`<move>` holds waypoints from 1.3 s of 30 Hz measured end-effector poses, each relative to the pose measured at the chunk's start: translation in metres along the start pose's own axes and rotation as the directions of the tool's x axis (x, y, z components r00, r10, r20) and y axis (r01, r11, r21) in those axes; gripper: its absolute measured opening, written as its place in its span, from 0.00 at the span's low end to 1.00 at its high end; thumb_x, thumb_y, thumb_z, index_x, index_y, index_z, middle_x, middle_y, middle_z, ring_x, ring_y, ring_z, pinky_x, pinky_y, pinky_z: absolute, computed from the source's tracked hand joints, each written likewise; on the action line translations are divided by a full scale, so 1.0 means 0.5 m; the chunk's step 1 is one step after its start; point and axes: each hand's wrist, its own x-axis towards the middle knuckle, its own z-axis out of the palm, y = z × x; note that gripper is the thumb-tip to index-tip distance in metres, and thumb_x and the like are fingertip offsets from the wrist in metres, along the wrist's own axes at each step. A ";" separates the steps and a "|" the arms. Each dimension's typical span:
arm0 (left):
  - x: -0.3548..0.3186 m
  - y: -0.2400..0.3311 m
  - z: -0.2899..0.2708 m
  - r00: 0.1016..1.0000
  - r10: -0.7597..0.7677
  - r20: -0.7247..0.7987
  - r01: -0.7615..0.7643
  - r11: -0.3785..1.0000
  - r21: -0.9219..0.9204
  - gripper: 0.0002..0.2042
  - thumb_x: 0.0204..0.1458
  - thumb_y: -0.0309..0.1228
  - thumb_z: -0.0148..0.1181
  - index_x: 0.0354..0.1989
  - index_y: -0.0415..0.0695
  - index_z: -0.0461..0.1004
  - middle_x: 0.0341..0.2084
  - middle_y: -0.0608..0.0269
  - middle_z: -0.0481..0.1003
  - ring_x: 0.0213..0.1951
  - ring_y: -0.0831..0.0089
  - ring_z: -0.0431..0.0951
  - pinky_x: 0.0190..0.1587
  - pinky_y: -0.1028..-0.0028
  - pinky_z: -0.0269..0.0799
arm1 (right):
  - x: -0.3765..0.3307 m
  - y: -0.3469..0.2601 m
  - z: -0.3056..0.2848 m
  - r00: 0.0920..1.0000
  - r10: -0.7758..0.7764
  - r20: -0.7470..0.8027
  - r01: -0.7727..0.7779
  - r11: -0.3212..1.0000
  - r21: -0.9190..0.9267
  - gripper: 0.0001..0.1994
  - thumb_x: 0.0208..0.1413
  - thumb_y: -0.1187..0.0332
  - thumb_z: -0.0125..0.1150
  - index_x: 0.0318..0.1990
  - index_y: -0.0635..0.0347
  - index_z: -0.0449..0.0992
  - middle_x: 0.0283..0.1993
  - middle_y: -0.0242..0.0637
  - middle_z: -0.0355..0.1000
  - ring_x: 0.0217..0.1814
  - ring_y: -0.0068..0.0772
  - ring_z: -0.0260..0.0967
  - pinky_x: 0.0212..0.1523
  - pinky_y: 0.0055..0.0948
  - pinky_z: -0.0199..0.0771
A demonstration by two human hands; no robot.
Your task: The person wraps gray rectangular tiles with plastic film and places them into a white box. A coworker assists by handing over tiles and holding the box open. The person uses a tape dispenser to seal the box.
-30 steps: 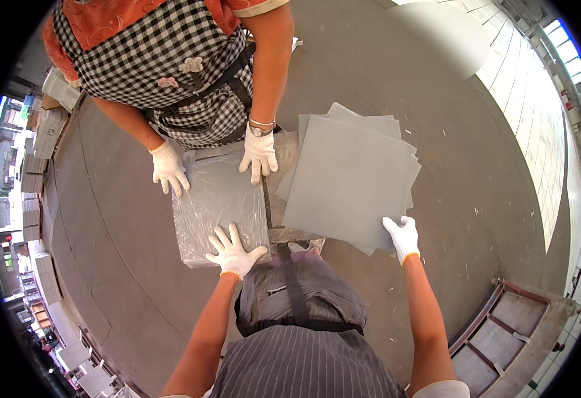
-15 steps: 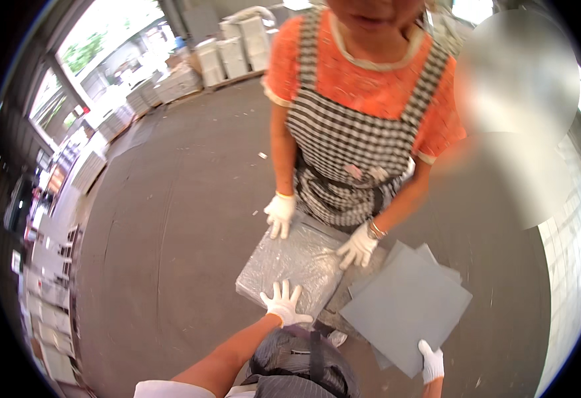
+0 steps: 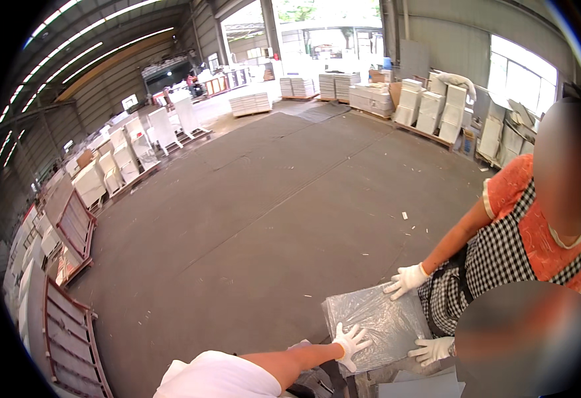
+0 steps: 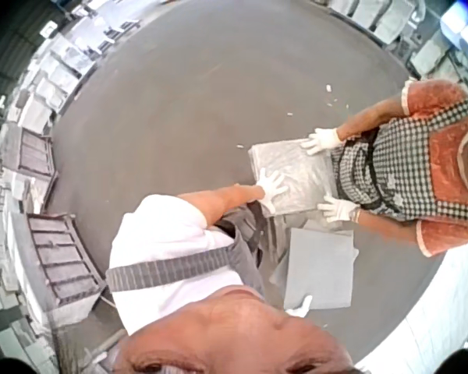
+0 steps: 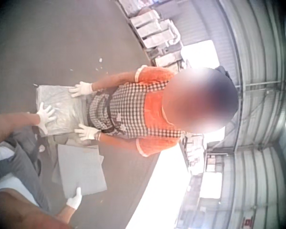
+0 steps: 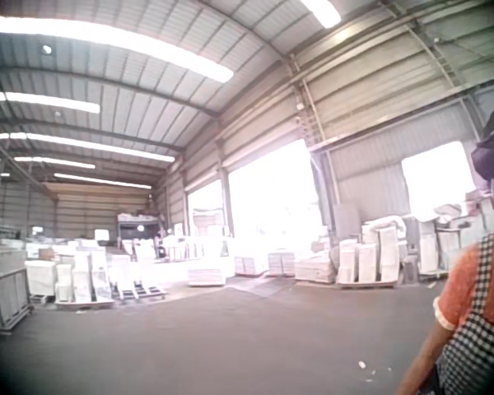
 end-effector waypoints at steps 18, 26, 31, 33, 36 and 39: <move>0.008 0.006 -0.004 1.000 -0.016 -0.012 0.015 1.000 -0.010 0.62 0.36 0.70 0.67 0.78 0.63 0.37 0.78 0.53 0.35 0.77 0.46 0.36 0.61 0.20 0.43 | 0.023 0.006 -0.010 0.992 -0.127 0.014 0.127 0.992 -0.003 0.27 0.66 0.63 0.58 0.66 0.71 0.64 0.64 0.49 0.68 0.63 0.49 0.67 0.64 0.49 0.70; -0.001 -0.011 0.007 1.000 -0.022 -0.014 0.022 1.000 -0.017 0.62 0.35 0.69 0.67 0.78 0.64 0.38 0.78 0.53 0.36 0.77 0.47 0.36 0.61 0.20 0.42 | -0.055 -0.047 0.078 0.982 -0.174 0.073 0.180 0.981 -0.077 0.28 0.64 0.62 0.60 0.66 0.69 0.64 0.65 0.47 0.67 0.64 0.50 0.66 0.66 0.48 0.67; 0.035 0.009 -0.019 0.994 0.023 -0.104 -0.024 1.000 -0.007 0.59 0.34 0.71 0.66 0.77 0.64 0.45 0.77 0.51 0.38 0.76 0.43 0.36 0.61 0.19 0.38 | -0.063 -0.139 0.196 0.972 -0.213 0.096 0.226 0.963 -0.146 0.29 0.61 0.62 0.62 0.65 0.68 0.66 0.64 0.44 0.69 0.63 0.45 0.66 0.65 0.44 0.67; 0.019 -0.009 -0.021 0.993 0.010 -0.115 -0.012 1.000 -0.014 0.57 0.36 0.71 0.64 0.76 0.63 0.48 0.77 0.48 0.39 0.75 0.40 0.37 0.61 0.19 0.36 | -0.076 -0.161 0.233 0.951 -0.309 0.029 0.310 0.945 -0.104 0.25 0.59 0.68 0.62 0.62 0.69 0.70 0.58 0.44 0.73 0.58 0.43 0.71 0.61 0.41 0.71; 0.021 -0.034 -0.006 0.992 -0.031 -0.120 0.031 1.000 -0.001 0.57 0.38 0.72 0.61 0.77 0.62 0.46 0.77 0.48 0.39 0.76 0.41 0.36 0.62 0.20 0.35 | -0.102 -0.189 0.215 0.959 -0.283 0.004 0.280 0.948 -0.153 0.28 0.57 0.68 0.65 0.65 0.68 0.67 0.61 0.43 0.71 0.61 0.41 0.69 0.63 0.41 0.69; 0.029 -0.024 -0.030 0.996 -0.005 -0.093 0.009 0.999 0.041 0.57 0.39 0.73 0.60 0.77 0.61 0.45 0.77 0.49 0.38 0.76 0.42 0.35 0.63 0.21 0.35 | -0.128 -0.189 0.174 0.936 -0.349 -0.035 0.334 0.917 -0.220 0.29 0.54 0.70 0.65 0.63 0.70 0.67 0.58 0.43 0.72 0.56 0.39 0.70 0.59 0.40 0.70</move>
